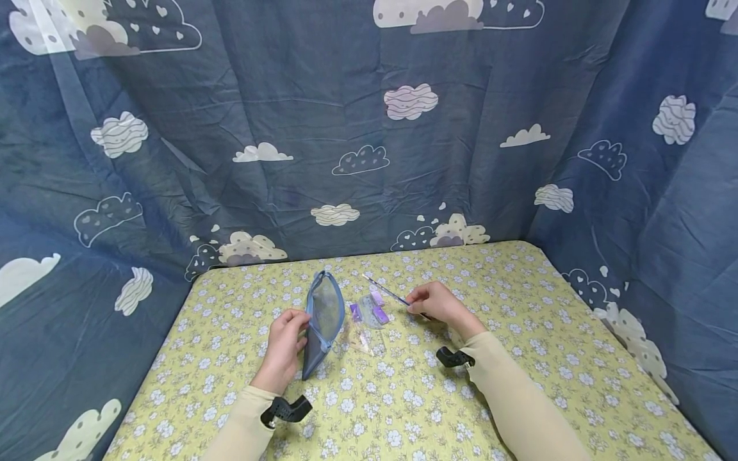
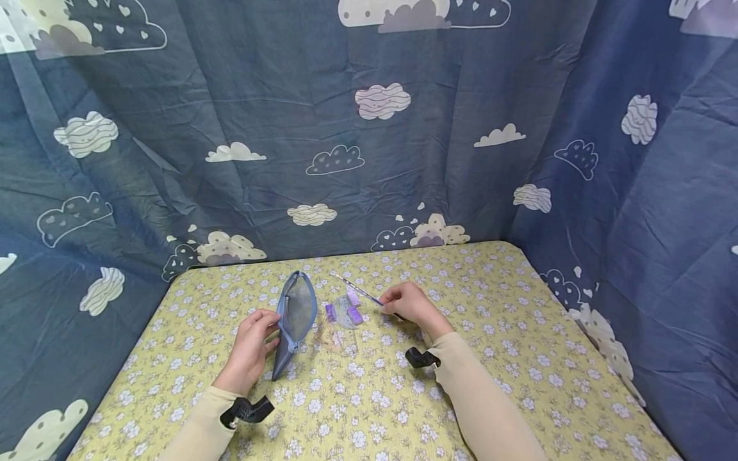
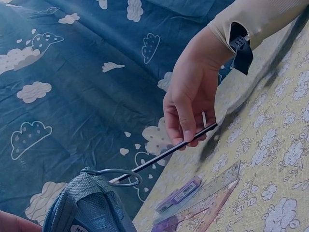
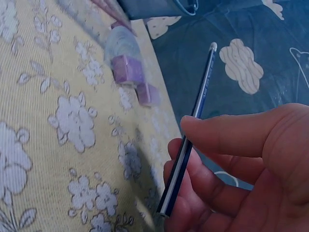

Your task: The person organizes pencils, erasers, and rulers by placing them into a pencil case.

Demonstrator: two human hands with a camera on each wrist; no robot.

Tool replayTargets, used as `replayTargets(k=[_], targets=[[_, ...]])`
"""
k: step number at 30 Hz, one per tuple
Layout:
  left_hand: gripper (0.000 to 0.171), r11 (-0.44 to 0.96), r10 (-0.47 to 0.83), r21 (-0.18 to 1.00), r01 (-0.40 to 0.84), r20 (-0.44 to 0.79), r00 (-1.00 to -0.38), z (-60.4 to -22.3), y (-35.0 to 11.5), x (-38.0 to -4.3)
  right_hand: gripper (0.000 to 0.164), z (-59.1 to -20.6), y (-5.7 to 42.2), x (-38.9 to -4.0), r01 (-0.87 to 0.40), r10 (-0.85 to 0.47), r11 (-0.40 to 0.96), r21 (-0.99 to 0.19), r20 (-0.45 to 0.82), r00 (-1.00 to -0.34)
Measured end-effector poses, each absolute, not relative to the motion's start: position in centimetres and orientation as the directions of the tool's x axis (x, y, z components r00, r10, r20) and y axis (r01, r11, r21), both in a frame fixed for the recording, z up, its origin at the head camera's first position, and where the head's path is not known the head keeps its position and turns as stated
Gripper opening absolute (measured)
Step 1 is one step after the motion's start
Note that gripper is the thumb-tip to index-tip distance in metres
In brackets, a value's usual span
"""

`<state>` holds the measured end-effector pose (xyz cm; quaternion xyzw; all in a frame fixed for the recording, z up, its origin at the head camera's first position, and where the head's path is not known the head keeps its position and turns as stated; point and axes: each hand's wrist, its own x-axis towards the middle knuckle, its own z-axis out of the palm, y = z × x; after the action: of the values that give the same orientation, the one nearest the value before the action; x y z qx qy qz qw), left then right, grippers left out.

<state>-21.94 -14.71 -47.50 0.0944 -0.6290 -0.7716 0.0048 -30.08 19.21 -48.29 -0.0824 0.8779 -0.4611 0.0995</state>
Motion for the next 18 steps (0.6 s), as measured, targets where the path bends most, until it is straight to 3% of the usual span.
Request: replayTargets(k=[18], targets=[[0.010, -0.213, -0.143, 0.972, -0.102, -0.135, -0.980, -47.7, -14.8, -22.0, 0.023, -46.8, 17.5, -29.1, 0.009, -0.349, 0.407, -0.913, -0.165, -0.922]])
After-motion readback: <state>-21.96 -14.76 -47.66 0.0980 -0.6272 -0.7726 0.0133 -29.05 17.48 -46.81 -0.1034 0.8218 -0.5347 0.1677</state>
